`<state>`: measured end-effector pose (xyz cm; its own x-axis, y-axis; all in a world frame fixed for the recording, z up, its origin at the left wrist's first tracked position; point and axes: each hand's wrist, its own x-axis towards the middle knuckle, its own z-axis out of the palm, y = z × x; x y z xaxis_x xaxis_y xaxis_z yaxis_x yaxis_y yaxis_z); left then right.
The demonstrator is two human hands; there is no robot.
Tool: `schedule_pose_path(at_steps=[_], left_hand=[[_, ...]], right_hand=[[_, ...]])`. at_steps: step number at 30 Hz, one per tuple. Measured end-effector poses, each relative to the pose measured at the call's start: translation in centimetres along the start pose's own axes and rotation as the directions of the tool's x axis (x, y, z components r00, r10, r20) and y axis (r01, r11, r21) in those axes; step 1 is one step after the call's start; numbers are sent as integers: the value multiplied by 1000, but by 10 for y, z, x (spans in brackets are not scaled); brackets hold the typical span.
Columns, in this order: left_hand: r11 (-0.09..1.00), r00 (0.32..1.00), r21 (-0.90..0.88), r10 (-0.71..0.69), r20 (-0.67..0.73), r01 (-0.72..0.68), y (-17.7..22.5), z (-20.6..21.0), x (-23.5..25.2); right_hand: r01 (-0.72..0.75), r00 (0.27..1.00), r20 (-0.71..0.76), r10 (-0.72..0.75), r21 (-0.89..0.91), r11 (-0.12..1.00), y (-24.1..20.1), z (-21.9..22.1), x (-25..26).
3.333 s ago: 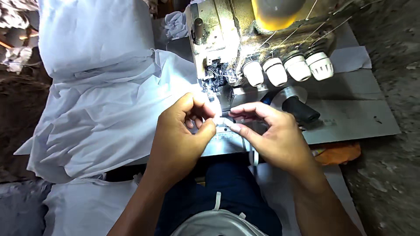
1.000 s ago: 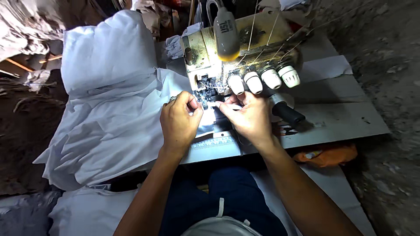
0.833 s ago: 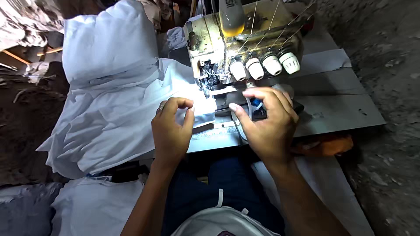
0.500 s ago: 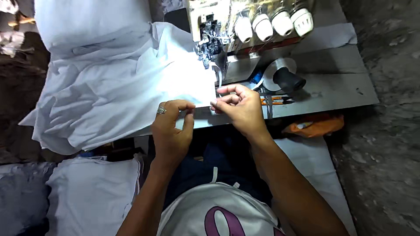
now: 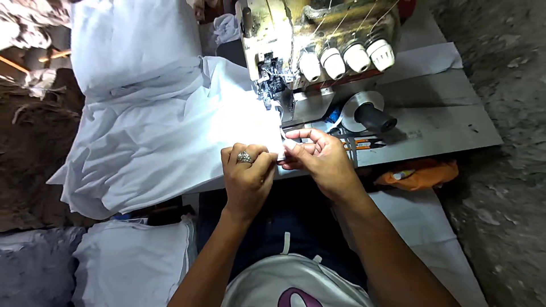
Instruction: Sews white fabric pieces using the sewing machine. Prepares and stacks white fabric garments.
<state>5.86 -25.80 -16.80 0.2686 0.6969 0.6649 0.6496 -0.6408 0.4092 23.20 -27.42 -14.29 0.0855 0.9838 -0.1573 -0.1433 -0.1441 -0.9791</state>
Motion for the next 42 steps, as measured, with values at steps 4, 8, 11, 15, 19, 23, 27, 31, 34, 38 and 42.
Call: schedule_pose_path(at_steps=[4, 8, 11, 15, 19, 23, 27, 31, 34, 38, 42], left_hand=[[999, 997, -20, -46, -59, 45, -3, 3, 1], [999, 999, -3, -50, -13, 50, -4, 3, 2], [991, 991, -28, -128, 43, 129, 4, -3, -2], [986, 987, -50, -161, 23, 162, 2, 0, -1], [987, 989, -71, -141, 37, 144, -15, 4, 19], [987, 986, -53, -151, 66, 155, -30, 7, 42], [985, 977, 6, -171, 127, 171, -43, 8, 64], [981, 970, 68, -190, 153, 182, -46, 4, 72], [962, 961, 183, -232, 150, 204, -37, -7, 61], [940, 942, 186, -312, 124, 287, 2, -15, 37], [956, 912, -49, -259, 317, 288, 28, 15, 27]], right_hand=[[18, 1000, 24, -19, 30, 999, 0, 2, 8], [35, 998, 41, -37, 33, 999, 1, -1, 6], [60, 998, 26, -59, -36, 998, 4, -1, 3], [55, 998, 4, -55, -6, 998, 4, 0, 12], [145, 989, 4, -145, -67, 987, 1, 1, 34], [227, 972, -2, -233, -232, 946, -3, 2, 50], [168, 986, 22, -166, -149, 974, -6, 3, 44], [128, 989, 75, -124, -48, 991, 1, -1, 29], [104, 990, 100, -101, -23, 994, 6, -5, 19], [38, 995, 91, -35, -32, 999, 9, -7, 19], [51, 999, -6, -52, -34, 998, 13, -5, 35]])
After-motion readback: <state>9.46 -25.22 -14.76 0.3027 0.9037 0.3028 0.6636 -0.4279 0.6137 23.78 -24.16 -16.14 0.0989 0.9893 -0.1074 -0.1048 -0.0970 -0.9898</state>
